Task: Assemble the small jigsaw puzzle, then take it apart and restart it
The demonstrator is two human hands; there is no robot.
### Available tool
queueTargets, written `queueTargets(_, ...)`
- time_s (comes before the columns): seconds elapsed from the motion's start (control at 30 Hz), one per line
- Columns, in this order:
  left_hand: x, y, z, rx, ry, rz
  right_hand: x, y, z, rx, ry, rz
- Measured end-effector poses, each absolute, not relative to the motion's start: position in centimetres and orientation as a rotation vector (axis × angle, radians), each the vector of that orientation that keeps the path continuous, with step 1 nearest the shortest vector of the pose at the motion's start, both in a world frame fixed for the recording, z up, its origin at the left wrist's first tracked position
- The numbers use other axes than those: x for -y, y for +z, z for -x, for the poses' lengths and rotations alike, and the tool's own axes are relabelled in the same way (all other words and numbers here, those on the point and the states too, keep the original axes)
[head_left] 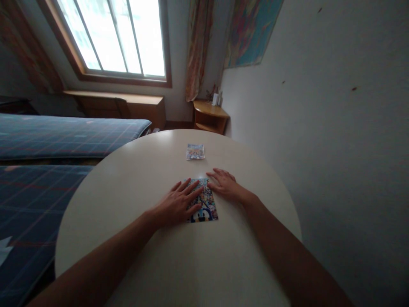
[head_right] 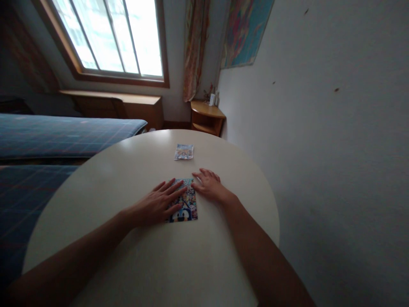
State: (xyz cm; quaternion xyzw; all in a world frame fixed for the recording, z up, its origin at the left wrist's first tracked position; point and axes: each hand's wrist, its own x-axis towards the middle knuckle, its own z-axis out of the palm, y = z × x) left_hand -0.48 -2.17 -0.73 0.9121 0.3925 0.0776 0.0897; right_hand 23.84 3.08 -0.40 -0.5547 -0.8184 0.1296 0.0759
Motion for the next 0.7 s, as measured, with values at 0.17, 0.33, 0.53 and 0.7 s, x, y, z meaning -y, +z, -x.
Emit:
queueTargets(0.17, 1.9, -0.5, 0.5, -1.159, 0.215, -2.705, -3.4, -0.6, -24.2, 2.456, 0.415, 1.614)
queueTargets(0.33, 2.1, -0.5, -0.1, -1.215, 0.214, -2.685, -3.6, -0.7, -24.4, 2.472, 0.450, 1.606)
queueTargets(0.53, 2.4, -1.0, -0.2, -1.223, 0.261, -2.666, -3.7, -0.4, -24.3, 2.480, 0.511, 1.655)
queueTargets(0.7, 2.5, -1.3, -0.2, -1.233, 0.280, -2.652, -2.7, -0.9, -24.1, 2.411, 0.400, 1.602)
